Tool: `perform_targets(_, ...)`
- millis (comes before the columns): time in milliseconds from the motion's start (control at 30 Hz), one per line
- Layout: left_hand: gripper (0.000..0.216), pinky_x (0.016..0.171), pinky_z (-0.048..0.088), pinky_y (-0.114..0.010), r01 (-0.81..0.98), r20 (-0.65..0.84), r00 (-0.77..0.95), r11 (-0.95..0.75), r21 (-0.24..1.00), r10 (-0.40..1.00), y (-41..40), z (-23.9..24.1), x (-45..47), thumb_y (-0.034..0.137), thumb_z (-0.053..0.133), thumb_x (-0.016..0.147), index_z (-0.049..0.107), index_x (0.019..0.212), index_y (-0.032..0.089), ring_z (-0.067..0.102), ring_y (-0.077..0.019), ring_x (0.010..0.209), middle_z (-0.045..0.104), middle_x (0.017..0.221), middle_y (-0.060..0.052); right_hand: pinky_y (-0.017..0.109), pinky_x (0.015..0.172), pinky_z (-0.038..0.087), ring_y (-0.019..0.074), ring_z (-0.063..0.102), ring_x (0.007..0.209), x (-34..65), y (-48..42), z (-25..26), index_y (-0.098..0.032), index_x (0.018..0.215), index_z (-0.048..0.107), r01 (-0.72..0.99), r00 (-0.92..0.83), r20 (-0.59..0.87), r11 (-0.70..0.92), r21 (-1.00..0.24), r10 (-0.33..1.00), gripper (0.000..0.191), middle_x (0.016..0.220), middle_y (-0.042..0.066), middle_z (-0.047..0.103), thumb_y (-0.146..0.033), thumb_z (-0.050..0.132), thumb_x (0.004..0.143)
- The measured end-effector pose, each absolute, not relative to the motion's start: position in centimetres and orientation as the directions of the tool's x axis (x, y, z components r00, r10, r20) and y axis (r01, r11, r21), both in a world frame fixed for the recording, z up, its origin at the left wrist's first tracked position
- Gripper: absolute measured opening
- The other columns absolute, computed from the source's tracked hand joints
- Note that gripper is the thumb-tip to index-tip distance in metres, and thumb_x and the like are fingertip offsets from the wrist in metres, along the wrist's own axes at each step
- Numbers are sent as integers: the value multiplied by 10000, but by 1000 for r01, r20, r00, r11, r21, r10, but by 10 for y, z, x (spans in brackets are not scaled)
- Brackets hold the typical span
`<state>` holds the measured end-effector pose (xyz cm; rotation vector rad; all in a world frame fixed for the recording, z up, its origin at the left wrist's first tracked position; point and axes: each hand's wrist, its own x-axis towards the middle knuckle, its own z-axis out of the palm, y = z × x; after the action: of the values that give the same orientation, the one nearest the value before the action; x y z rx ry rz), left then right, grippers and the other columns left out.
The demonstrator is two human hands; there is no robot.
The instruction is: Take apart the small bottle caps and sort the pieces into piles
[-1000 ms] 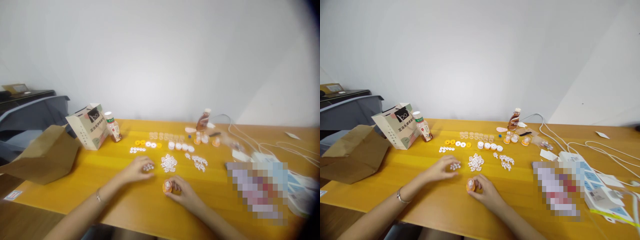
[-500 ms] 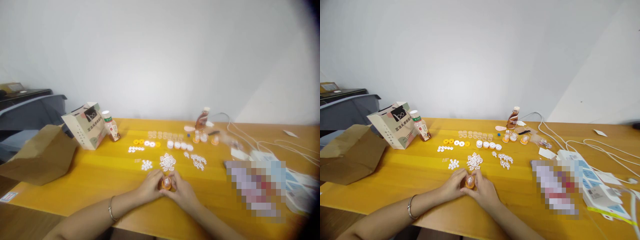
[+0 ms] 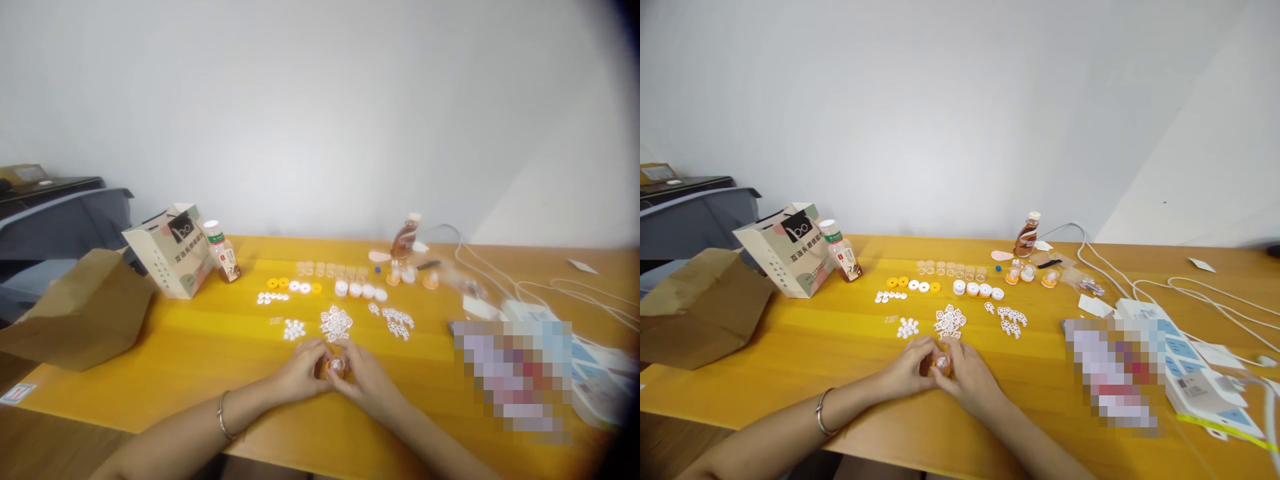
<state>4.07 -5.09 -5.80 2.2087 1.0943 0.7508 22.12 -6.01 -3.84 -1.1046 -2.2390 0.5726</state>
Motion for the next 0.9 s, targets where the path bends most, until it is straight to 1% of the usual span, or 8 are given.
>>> perform_targets(133,229,718,371,-265,521,216,524,-511,683,824,-51,-58,40,228,670,677,507,829,176,493,-158,782,531,837,-12,380,816,454,249,567,906,221,-60,-45,-173,1118,418,558,-460,342,567,-606,819,452,965,88,582,-252,587,706)
perform_targets(200,224,729,370,-269,521,219,529,-517,679,820,-51,-58,40,234,663,687,512,842,176,492,-161,792,532,849,-14,367,771,466,229,576,834,221,-60,-45,-179,1089,427,562,-467,304,545,-622,830,389,879,62,585,-246,564,730)
perform_targets(333,225,732,366,-263,529,214,535,-521,669,818,-51,-57,40,219,664,682,514,844,175,487,-161,806,525,863,-11,362,802,445,228,543,903,220,-60,-41,-190,1081,434,521,-507,327,586,-621,798,400,963,69,561,-203,581,709)
perform_targets(467,218,724,361,-256,539,207,537,-521,662,818,-52,-55,40,235,662,697,524,854,172,478,-160,802,514,852,-11,330,767,444,199,539,851,219,-61,-36,-203,963,488,483,-543,317,598,-639,777,206,896,47,560,-168,517,762)
perform_targets(633,184,704,355,-244,516,222,541,-529,673,811,-53,-52,40,229,658,711,531,831,170,476,-150,786,508,826,-6,303,704,448,180,545,764,219,-62,-32,-207,883,493,519,-539,281,576,-631,794,118,820,23,569,-191,522,770)
perform_targets(733,183,677,354,-236,519,219,530,-517,680,819,-53,-54,40,203,663,696,535,820,165,470,-145,767,498,810,-5,311,750,443,191,542,834,218,-62,-30,-200,953,489,501,-566,319,625,-599,760,219,888,40,568,-164,533,741)
perform_targets(800,195,681,358,-235,502,222,531,-515,695,818,-52,-55,41,200,665,696,538,840,164,471,-144,771,502,820,-7,306,730,449,190,547,821,219,-61,-28,-193,975,478,520,-560,302,611,-597,771,242,890,45,569,-200,557,747)
perform_targets(900,182,667,352,-232,501,230,520,-513,697,822,-51,-57,42,224,669,699,529,794,158,464,-137,751,494,794,-2,287,677,444,174,544,749,221,-58,-23,-200,870,499,548,-612,261,638,-541,746,59,806,27,570,-198,487,812)
